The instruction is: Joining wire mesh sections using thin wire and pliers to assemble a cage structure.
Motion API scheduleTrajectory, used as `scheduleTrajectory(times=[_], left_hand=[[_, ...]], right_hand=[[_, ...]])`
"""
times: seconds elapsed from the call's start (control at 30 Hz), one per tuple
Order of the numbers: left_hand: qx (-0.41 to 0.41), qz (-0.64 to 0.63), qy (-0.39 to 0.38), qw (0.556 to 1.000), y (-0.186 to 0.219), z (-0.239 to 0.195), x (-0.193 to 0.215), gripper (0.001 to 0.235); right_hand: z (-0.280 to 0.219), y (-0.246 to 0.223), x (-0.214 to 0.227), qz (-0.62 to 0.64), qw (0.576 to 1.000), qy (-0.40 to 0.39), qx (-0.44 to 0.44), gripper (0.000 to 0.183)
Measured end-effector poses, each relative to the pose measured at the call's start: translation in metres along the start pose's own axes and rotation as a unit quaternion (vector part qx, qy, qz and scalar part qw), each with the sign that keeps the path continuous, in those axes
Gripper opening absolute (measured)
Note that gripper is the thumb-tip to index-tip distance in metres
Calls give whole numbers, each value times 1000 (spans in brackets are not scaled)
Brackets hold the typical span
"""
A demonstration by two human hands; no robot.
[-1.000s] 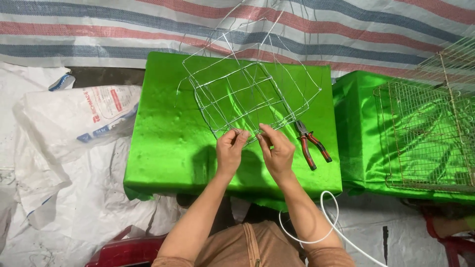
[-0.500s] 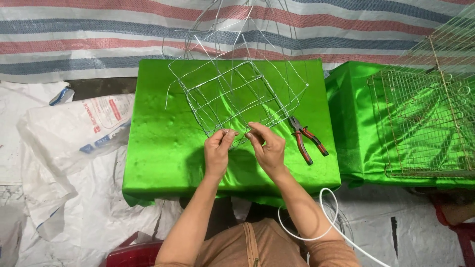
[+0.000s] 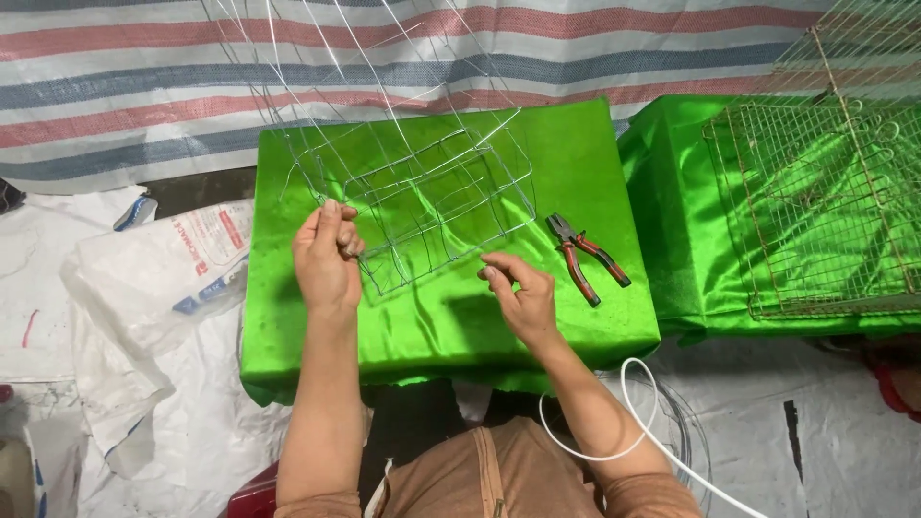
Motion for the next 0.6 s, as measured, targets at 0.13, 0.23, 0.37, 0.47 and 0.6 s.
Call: scheduleTrajectory(times=[0.13,0.23,0.37,0.47,0.6], left_hand=[[0,3,-10,1000,-12,1,5,27],[3,9,-13,1000,-19,-5,6,26],[3,28,-9,1000,-55,-20,26,25],[-8,55,-18,998,-85,-36,37,24],[-31,92,-47,994,-97,-49,38,23]], right_hand=[[3,-5,3,15,1000,-7,-5,14],[4,-4,4,19,1000,-14,-12,14],[4,-11,3,24,999,-33,-11,14],[-1,-16,-3,32,998,-54,-16,15],[-6,-18,-15,-7,999,-45,16,15]])
Point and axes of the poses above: each hand's wrist, its own z-axis towards the middle knuckle, its own x-axis out of the back of the hand, y = z × x, the point moved 4 cm from there along z, towards the middle knuckle, and after that the axes turned 3 degrees about -x, right-handed, at the moved point
